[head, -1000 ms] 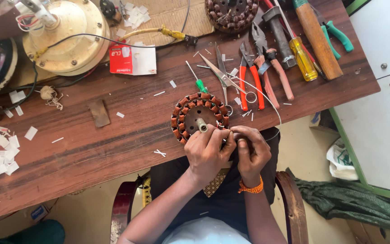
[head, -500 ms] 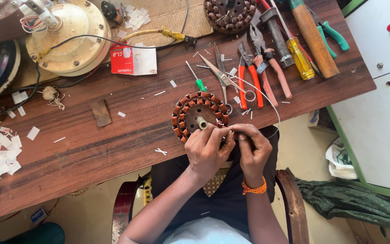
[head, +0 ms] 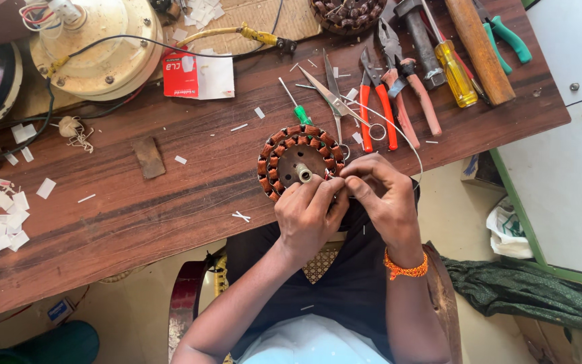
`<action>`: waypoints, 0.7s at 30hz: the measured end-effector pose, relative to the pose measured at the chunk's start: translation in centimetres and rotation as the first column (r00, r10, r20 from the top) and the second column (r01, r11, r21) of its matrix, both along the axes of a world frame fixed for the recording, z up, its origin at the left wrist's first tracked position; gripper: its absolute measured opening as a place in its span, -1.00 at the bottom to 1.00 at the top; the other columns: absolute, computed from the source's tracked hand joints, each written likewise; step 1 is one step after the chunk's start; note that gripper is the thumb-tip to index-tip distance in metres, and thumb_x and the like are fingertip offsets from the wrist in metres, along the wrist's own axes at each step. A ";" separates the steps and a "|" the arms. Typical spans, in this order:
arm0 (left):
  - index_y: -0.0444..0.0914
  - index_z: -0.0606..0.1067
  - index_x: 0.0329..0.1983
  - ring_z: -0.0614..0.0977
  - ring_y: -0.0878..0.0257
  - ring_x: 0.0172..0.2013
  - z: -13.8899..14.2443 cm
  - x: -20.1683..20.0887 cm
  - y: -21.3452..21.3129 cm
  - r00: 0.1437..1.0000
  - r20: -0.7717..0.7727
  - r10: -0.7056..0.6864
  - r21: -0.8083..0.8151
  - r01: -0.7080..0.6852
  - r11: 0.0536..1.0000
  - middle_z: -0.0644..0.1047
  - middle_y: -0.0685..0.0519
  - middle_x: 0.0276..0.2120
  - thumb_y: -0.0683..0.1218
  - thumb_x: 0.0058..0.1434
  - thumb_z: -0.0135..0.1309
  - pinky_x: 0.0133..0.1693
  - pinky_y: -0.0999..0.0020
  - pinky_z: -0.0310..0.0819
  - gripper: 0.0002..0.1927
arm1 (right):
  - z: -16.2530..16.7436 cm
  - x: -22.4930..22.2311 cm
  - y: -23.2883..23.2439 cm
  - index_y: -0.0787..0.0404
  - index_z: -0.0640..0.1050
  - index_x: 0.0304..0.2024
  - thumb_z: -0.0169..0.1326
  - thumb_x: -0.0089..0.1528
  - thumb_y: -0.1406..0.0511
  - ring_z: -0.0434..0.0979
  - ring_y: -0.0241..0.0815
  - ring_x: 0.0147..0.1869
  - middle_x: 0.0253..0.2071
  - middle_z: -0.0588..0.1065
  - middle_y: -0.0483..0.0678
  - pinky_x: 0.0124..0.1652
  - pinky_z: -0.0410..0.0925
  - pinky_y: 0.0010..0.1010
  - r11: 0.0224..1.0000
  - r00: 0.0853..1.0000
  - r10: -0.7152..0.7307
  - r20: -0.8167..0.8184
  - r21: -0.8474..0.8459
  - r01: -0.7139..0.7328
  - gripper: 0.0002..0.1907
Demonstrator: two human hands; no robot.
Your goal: The person sits at a workbench and winds copper wire into the slots of a fan motor stator, pressing the wire down and using a screwdriver to seat it. They then take a length of red and yellow wire, strip its ends by hand, and continue fitting the wire around the stator.
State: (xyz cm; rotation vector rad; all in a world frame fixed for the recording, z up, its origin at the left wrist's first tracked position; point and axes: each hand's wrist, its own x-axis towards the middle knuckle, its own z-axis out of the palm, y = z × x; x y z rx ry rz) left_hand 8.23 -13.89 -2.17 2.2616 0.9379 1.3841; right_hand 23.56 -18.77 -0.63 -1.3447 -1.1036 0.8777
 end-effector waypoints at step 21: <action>-0.16 0.55 -0.09 0.62 0.02 -0.36 0.9 -0.1 0.1 0.993 -0.114 -0.020 -0.177 -0.001 0.984 0.56 0.03 -0.29 -0.16 0.21 0.23 -0.32 0.12 0.47 -0.79 | -0.7 0.7 0.5 0.16 0.63 -0.10 0.28 0.20 0.46 0.58 -0.14 -0.05 -0.04 0.54 -0.04 -0.05 0.50 -0.36 0.875 0.775 -0.269 0.571 0.481 -0.051 -0.78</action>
